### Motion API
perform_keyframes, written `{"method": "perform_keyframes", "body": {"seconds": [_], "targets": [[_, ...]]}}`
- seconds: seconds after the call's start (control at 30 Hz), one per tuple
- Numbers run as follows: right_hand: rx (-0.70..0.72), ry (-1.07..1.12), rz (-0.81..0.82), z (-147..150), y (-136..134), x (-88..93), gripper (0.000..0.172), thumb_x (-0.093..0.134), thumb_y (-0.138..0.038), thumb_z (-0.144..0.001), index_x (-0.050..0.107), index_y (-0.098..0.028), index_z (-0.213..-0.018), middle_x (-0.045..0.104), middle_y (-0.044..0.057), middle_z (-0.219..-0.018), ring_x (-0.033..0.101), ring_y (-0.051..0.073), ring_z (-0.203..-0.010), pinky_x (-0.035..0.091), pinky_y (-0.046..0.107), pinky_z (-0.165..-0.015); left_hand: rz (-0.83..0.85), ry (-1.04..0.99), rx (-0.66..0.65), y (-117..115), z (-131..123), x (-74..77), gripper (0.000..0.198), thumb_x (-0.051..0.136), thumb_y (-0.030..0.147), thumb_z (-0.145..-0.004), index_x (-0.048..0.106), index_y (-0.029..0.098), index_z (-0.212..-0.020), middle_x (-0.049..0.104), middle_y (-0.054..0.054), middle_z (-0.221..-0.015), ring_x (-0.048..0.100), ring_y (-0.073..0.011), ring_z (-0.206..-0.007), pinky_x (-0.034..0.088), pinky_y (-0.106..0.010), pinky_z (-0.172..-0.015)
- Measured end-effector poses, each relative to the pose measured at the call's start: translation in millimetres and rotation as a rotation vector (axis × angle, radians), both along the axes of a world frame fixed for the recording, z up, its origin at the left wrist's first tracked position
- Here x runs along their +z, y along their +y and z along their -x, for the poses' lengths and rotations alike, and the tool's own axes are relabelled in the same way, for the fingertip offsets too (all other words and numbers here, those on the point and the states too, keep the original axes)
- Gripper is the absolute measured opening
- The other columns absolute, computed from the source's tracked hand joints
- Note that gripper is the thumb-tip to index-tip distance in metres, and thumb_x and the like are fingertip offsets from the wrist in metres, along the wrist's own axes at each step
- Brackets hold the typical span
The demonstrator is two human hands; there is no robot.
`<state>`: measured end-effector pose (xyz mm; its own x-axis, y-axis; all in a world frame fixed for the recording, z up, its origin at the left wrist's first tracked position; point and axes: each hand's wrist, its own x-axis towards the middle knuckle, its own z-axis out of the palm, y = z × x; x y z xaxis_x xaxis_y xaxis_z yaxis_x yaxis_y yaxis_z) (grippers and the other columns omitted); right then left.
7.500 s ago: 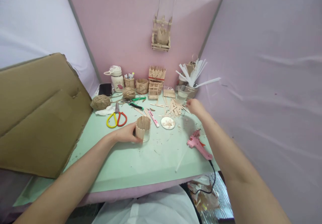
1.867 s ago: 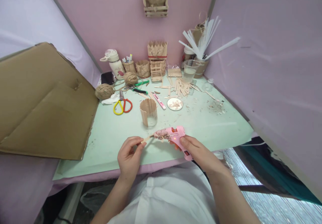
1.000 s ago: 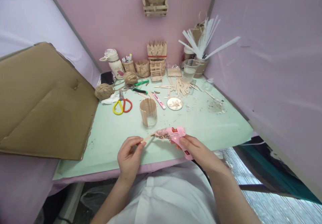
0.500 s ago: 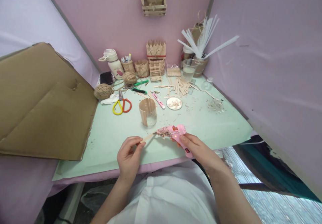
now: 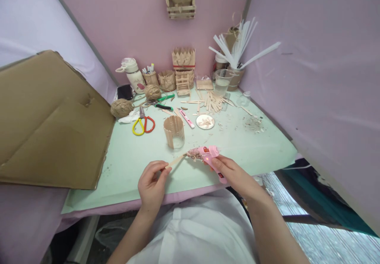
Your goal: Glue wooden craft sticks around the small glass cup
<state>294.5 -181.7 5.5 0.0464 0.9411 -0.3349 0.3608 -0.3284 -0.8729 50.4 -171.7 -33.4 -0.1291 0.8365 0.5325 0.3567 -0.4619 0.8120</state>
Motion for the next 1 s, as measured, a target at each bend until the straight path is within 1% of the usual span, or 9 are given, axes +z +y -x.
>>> {"method": "perform_keyframes", "body": {"seconds": [0.27, 0.33, 0.47, 0.53, 0.6, 0.7, 0.8, 0.9, 1.0], "targets": [[-0.047, -0.060, -0.051, -14.2, 4.4, 9.7, 0.047, 0.046, -0.065, -0.087, 0.069, -0.024, -0.096, 0.069, 0.007, -0.105, 0.060, 0.028, -0.103, 0.049, 0.035, -0.080, 0.000, 0.006, 0.012, 0.2, 0.4, -0.6, 0.002, 0.066, 0.019, -0.084, 0.068, 0.019, -0.084, 0.068, -0.003, -0.082, 0.065, -0.0146, -0.079, 0.052, -0.026, -0.068], [-0.056, -0.226, -0.165, -27.9, 11.7, 6.7, 0.048, 0.041, -0.062, -0.089, 0.068, -0.023, -0.094, 0.068, 0.009, -0.100, 0.059, 0.030, -0.099, 0.047, 0.039, -0.083, -0.001, -0.001, 0.013, 0.1, 0.3, -0.1, 0.001, 0.067, 0.019, -0.084, 0.068, 0.019, -0.084, 0.068, -0.003, -0.082, 0.064, -0.0145, -0.079, 0.052, -0.026, -0.069], [-0.126, -0.806, -0.373, -59.8, 27.3, -15.2, 0.046, 0.040, -0.050, -0.089, 0.067, -0.015, -0.100, 0.061, 0.018, -0.094, 0.054, 0.036, -0.098, 0.041, 0.053, -0.090, -0.003, 0.003, 0.021, 0.2, -0.2, 0.2, 0.002, 0.067, 0.020, -0.084, 0.068, 0.019, -0.083, 0.067, -0.003, -0.081, 0.064, -0.0147, -0.078, 0.052, -0.026, -0.067], [-0.182, -1.015, -0.365, -71.8, 30.9, -28.2, 0.045, 0.043, -0.046, -0.088, 0.066, -0.011, -0.105, 0.058, 0.021, -0.096, 0.052, 0.039, -0.098, 0.041, 0.056, -0.086, -0.017, 0.009, 0.016, 0.4, -0.1, 0.3, 0.003, 0.066, 0.020, -0.084, 0.067, 0.019, -0.081, 0.067, -0.003, -0.079, 0.064, -0.0145, -0.076, 0.052, -0.026, -0.067], [-0.206, -1.098, -0.325, -77.3, 30.5, -35.1, 0.045, 0.046, -0.045, -0.088, 0.066, -0.011, -0.109, 0.057, 0.023, -0.101, 0.052, 0.041, -0.098, 0.043, 0.056, -0.080, -0.047, 0.030, 0.003, 0.6, 1.2, 1.4, 0.006, 0.065, 0.017, -0.085, 0.065, 0.019, -0.079, 0.066, -0.002, -0.078, 0.063, -0.0142, -0.076, 0.052, -0.026, -0.068], [-0.233, -1.052, -0.395, -68.2, 23.7, -24.9, 0.045, 0.054, -0.049, -0.086, 0.063, -0.016, -0.115, 0.055, 0.024, -0.114, 0.050, 0.044, -0.105, 0.041, 0.059, -0.083, -0.127, 0.124, -0.034, 1.7, 5.2, 8.8, 0.010, 0.062, 0.011, -0.086, 0.065, 0.019, -0.084, 0.066, -0.002, -0.081, 0.063, -0.0142, -0.078, 0.052, -0.027, -0.071], [-0.200, -0.769, -0.706, -35.7, 13.5, 4.5, 0.036, 0.057, -0.046, -0.088, 0.060, -0.023, -0.116, 0.056, 0.017, -0.120, 0.051, 0.038, -0.114, 0.041, 0.055, -0.093, -0.216, 0.249, -0.090, 4.6, 8.4, 24.6, 0.016, 0.058, 0.007, -0.086, 0.066, 0.020, -0.091, 0.067, -0.004, -0.084, 0.062, -0.0148, -0.080, 0.051, -0.028, -0.072], [0.122, -0.401, -0.890, 10.6, 7.2, 30.7, 0.022, 0.058, -0.031, -0.092, 0.057, -0.028, -0.114, 0.065, 0.008, -0.107, 0.060, 0.026, -0.102, 0.048, 0.041, -0.085, -0.294, 0.358, -0.137, 9.7, 6.3, 43.6, 0.016, 0.057, 0.008, -0.087, 0.066, 0.020, -0.092, 0.068, -0.005, -0.084, 0.061, -0.0151, -0.078, 0.050, -0.028, -0.070], [0.309, -0.358, -1.066, 49.3, 10.1, 39.3, 0.022, 0.058, -0.021, -0.092, 0.057, -0.026, -0.114, 0.069, 0.006, -0.100, 0.062, 0.022, -0.094, 0.047, 0.038, -0.081, -0.331, 0.452, -0.190, 15.5, 1.6, 58.1, 0.014, 0.055, 0.010, -0.089, 0.066, 0.020, -0.092, 0.068, -0.005, -0.082, 0.060, -0.0151, -0.076, 0.049, -0.027, -0.068]]}}
